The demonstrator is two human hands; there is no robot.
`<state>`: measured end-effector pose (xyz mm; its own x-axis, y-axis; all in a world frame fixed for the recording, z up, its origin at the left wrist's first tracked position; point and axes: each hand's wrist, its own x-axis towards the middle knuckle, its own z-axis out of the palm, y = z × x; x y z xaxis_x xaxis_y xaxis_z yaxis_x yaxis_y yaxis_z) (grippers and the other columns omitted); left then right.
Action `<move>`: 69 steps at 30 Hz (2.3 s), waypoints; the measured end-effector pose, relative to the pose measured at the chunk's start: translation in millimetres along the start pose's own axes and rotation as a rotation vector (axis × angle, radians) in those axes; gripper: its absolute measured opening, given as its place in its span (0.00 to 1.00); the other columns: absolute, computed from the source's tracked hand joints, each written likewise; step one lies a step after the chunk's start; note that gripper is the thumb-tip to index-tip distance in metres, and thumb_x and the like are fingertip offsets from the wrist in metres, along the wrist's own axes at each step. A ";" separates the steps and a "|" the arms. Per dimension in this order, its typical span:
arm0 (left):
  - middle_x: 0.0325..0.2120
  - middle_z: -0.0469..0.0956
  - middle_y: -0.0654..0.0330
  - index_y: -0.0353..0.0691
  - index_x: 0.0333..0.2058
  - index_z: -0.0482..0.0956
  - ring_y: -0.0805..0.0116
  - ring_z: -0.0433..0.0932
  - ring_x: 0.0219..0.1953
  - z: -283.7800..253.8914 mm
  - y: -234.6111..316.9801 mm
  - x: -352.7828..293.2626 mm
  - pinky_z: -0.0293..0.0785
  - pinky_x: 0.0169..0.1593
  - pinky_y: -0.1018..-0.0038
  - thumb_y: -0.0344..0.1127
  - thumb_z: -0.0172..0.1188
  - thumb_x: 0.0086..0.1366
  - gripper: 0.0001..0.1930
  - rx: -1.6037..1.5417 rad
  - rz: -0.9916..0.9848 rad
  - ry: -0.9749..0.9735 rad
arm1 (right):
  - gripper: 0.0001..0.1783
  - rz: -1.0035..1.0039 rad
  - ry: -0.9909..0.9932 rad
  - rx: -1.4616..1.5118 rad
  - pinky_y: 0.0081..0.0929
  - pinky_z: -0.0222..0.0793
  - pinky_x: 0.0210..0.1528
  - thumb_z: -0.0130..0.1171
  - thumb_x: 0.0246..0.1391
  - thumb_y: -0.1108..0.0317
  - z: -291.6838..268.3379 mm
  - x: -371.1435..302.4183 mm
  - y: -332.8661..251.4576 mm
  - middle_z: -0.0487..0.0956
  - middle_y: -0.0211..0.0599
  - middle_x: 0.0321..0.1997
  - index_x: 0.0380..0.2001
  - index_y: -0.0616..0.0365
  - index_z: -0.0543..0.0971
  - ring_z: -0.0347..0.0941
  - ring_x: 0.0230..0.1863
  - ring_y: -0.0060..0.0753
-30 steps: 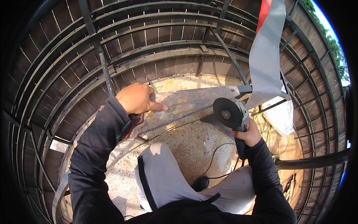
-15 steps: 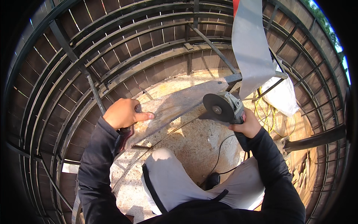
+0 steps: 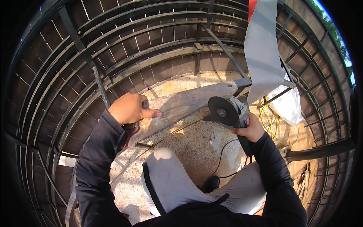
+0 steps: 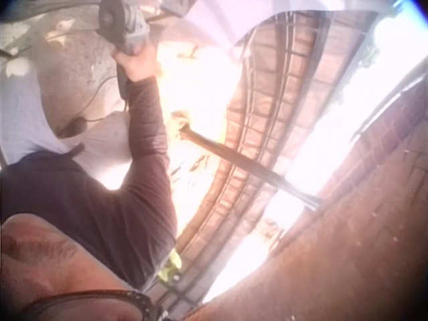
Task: The person holds a hand saw with one hand and uses an angle grinder with the other to cut into the metal blade of the saw.
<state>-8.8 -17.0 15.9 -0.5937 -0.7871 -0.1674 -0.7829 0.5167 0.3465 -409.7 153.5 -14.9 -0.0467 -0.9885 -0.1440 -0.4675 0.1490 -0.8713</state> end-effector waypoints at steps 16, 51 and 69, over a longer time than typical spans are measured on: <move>0.23 0.79 0.39 0.28 0.29 0.83 0.40 0.82 0.30 -3.1 2.8 -0.2 0.76 0.39 0.54 0.74 0.65 0.53 0.42 -0.005 -0.023 -0.037 | 0.35 0.020 -0.007 -0.010 0.28 0.69 0.57 0.77 0.39 0.68 0.1 4.1 -0.8 0.82 0.38 0.47 0.53 0.66 0.76 0.75 0.48 0.30; 0.23 0.80 0.40 0.30 0.32 0.84 0.40 0.82 0.33 -1.9 2.8 -2.2 0.77 0.41 0.56 0.76 0.64 0.52 0.43 0.030 -0.018 -0.012 | 0.35 0.008 -0.043 0.036 0.28 0.68 0.58 0.75 0.39 0.72 0.8 4.3 2.1 0.81 0.34 0.49 0.54 0.66 0.75 0.74 0.50 0.28; 0.26 0.81 0.39 0.29 0.37 0.85 0.41 0.83 0.35 -10.3 -15.5 -14.9 0.78 0.44 0.55 0.77 0.63 0.52 0.45 0.035 0.023 -0.024 | 0.25 -0.022 0.223 0.117 0.27 0.72 0.49 0.72 0.40 0.71 -19.4 -36.1 -9.0 0.82 0.32 0.40 0.45 0.65 0.78 0.76 0.41 0.25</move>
<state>14.1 -16.7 22.5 -0.6157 -0.7668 -0.1818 -0.7747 0.5467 0.3179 -420.9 187.3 7.2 -0.2368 -0.9711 -0.0287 -0.3658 0.1165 -0.9234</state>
